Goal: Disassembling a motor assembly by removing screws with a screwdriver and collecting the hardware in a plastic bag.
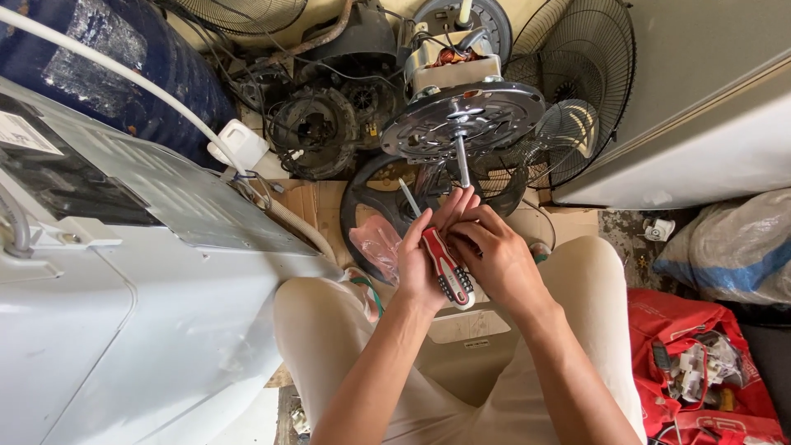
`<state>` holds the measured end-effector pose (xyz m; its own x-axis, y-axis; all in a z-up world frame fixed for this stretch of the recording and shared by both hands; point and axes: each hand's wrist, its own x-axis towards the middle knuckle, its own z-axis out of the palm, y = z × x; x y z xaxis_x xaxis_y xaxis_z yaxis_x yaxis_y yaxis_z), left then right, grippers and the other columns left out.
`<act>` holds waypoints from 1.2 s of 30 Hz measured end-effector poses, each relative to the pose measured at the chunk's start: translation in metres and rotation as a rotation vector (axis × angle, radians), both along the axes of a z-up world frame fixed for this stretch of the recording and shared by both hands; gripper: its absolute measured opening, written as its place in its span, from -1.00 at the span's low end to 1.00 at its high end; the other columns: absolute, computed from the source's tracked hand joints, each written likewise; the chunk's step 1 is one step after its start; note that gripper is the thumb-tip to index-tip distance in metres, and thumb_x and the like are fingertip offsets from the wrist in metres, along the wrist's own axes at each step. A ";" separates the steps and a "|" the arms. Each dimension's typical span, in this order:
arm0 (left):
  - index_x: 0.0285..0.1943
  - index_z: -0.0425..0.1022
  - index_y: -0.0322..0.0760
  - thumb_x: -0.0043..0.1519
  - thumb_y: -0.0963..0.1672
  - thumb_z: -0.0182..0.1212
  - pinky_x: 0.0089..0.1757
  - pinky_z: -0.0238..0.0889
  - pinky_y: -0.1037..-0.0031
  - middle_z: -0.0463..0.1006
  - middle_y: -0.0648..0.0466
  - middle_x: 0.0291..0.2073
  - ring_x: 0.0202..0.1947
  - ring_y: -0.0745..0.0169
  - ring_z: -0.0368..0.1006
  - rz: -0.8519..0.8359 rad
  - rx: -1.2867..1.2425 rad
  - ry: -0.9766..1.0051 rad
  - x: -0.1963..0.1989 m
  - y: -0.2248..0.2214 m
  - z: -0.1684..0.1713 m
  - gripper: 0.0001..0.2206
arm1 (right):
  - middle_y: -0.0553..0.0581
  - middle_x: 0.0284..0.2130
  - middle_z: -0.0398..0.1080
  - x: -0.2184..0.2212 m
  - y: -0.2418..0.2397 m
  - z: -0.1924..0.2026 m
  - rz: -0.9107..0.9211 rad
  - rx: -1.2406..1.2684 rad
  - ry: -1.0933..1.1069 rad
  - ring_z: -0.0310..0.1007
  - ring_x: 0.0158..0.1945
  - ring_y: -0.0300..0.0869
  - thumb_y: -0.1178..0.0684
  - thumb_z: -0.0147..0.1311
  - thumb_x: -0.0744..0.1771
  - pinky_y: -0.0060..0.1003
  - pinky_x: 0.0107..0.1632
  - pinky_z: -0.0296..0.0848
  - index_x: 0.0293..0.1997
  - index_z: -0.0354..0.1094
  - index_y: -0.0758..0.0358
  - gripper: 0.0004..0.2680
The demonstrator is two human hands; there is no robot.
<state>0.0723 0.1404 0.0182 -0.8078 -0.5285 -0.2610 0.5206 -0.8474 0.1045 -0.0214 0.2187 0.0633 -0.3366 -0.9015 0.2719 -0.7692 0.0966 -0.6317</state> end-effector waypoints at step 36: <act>-0.09 0.68 -0.30 0.14 -0.16 0.52 -0.52 0.13 0.72 0.31 0.19 -0.75 -0.64 0.60 0.25 0.454 -1.191 -0.817 0.004 -0.094 0.075 -0.80 | 0.27 -0.39 0.52 0.047 -0.113 0.008 -0.534 -0.889 -1.328 0.58 -0.36 -0.08 0.27 0.24 0.32 -0.35 -0.32 0.65 -0.09 0.49 0.48 -0.88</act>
